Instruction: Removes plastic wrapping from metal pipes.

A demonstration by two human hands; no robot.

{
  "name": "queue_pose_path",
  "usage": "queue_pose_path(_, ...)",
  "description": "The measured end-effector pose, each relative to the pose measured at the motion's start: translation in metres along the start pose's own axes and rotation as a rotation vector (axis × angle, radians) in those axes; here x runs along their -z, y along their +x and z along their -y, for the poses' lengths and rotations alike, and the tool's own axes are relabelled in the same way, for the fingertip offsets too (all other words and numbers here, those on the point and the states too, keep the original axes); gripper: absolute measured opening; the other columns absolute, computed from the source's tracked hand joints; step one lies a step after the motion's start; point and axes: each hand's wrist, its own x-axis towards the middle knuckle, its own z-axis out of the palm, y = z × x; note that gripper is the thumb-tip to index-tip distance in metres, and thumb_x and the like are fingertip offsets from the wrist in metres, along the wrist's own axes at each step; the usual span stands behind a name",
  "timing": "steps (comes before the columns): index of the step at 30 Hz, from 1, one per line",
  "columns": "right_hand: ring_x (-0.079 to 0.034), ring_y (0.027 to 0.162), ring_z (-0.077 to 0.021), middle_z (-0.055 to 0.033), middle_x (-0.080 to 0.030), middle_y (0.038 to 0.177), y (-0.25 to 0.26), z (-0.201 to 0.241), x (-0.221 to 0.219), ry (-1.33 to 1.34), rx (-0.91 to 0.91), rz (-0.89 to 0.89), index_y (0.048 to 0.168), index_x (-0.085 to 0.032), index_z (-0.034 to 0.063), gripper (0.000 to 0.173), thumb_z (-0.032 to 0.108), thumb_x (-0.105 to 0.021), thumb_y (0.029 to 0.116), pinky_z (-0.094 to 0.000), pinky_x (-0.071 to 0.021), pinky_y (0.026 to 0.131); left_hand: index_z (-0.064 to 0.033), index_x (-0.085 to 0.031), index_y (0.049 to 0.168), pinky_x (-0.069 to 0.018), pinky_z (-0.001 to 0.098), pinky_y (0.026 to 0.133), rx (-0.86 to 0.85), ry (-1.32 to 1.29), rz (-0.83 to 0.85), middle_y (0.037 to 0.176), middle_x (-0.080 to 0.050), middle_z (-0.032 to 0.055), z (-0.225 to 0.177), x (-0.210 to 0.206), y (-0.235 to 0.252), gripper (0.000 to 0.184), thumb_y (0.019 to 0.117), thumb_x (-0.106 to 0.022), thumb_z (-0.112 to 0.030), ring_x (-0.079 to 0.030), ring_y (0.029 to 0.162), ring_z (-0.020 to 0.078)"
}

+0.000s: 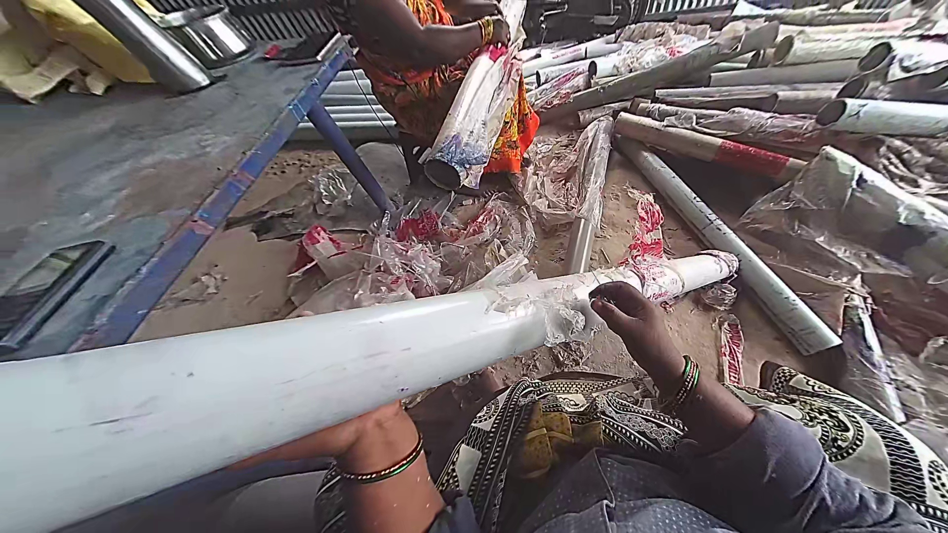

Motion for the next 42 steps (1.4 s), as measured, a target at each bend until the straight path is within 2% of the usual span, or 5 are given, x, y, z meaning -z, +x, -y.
queue_pose_path(9, -0.039, 0.055, 0.0048, 0.0109, -0.043, 0.064, 0.037, 0.010, 0.033, -0.257, 0.163, -0.122, 0.083, -0.054, 0.0118, 0.022, 0.013, -0.074, 0.0909, -0.0134, -0.0343, 0.055, 0.0010, -0.049, 0.127, -0.0556, 0.0443, 0.090, -0.012, 0.041, 0.039, 0.111, -0.066, 0.0114, 0.001, 0.007, 0.000, 0.074, 0.1017, -0.022, -0.064, -0.065, 0.109, 0.0216)
queue_pose_path(18, -0.057, 0.073, -0.0026, -0.0001, -0.070, 0.089, 0.043, -0.014, 0.042, -0.417, 0.118, -0.069, 0.116, -0.071, 0.0049, 0.019, 0.009, -0.062, 0.0993, -0.0265, -0.0480, 0.070, 0.0015, -0.043, 0.131, -0.0537, 0.0453, 0.095, -0.004, 0.136, 0.053, 0.122, -0.063, 0.0142, 0.001, 0.014, 0.005, 0.069, 0.1042, -0.016, -0.056, -0.062, 0.118, 0.0249)
queue_pose_path(23, -0.051, 0.068, 0.0016, 0.0011, -0.065, 0.083, 0.032, -0.011, 0.023, -0.441, 0.317, 0.061, 0.095, -0.071, 0.0044, 0.019, 0.024, -0.067, 0.0951, -0.0178, -0.0423, 0.063, 0.0010, -0.047, 0.126, -0.0553, 0.0432, 0.093, 0.000, 0.126, 0.088, 0.118, -0.066, 0.0124, 0.002, 0.009, 0.002, 0.064, 0.1053, -0.020, -0.053, -0.064, 0.114, 0.0237)
queue_pose_path(30, -0.063, 0.068, -0.0231, -0.0164, -0.069, 0.106, 0.024, 0.005, -0.009, -0.627, 0.616, 0.199, 0.112, -0.073, 0.0041, 0.034, 0.027, -0.073, 0.0864, -0.0406, -0.0517, 0.057, -0.0036, -0.054, 0.132, -0.0546, 0.0483, 0.097, 0.184, -0.167, 0.262, 0.133, -0.062, 0.0170, 0.003, 0.029, 0.014, 0.072, 0.0936, -0.045, -0.064, -0.062, 0.122, 0.0329)
queue_pose_path(42, -0.058, 0.070, -0.0085, -0.0072, -0.065, 0.082, 0.037, 0.037, 0.017, -0.582, 0.509, -0.057, 0.091, -0.069, -0.0013, 0.022, 0.017, -0.059, 0.0973, -0.0263, -0.0476, 0.066, -0.0148, -0.059, 0.136, -0.0445, 0.0416, 0.112, 0.392, -0.275, 0.528, 0.134, -0.064, 0.0029, -0.013, 0.017, -0.007, 0.041, 0.1005, -0.054, -0.033, -0.059, 0.128, 0.0204)
